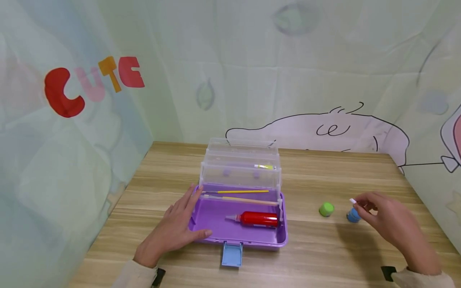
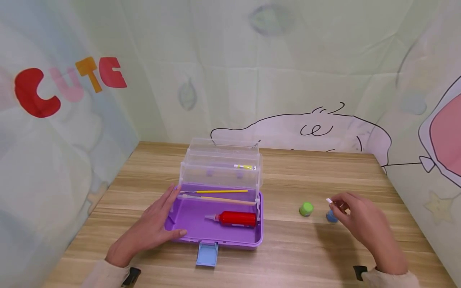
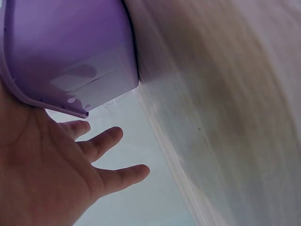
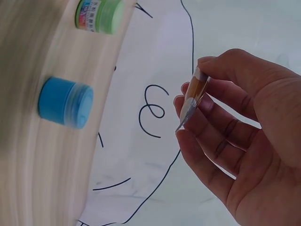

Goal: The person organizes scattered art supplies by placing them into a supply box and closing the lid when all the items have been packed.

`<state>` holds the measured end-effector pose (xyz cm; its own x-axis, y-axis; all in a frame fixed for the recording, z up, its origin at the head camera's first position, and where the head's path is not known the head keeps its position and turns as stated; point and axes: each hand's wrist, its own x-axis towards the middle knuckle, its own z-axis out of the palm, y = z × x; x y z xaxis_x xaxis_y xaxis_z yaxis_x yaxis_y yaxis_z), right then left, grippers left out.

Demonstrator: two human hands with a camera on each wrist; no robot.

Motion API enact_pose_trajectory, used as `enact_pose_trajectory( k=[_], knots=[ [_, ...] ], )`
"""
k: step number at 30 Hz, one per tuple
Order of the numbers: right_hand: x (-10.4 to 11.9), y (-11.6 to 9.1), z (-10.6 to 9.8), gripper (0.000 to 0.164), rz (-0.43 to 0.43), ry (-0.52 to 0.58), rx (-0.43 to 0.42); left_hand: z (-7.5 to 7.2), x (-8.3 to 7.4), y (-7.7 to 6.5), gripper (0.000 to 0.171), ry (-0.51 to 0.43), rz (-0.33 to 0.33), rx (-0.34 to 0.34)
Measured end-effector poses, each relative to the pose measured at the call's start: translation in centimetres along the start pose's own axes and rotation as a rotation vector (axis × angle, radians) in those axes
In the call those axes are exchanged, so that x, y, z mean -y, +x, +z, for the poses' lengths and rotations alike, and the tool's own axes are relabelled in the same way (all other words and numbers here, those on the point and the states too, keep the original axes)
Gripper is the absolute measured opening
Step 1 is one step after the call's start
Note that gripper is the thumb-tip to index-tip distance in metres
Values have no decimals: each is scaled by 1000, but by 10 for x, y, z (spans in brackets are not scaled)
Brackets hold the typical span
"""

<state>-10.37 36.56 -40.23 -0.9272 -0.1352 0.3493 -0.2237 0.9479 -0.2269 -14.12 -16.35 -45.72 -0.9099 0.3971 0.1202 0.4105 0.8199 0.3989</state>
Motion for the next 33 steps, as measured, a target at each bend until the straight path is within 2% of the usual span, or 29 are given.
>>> enact_pose_trajectory(
  k=[10,20,33],
  knots=[
    [15,20,2,10,-55,20,-15,1,1,0,111,7,4,10],
    [31,40,9,13,-153,20,-71,0,1,0,111,8,9,3],
    [55,65,11,7,-149,34,5,0,1,0,112,6,16,-6]
  ],
)
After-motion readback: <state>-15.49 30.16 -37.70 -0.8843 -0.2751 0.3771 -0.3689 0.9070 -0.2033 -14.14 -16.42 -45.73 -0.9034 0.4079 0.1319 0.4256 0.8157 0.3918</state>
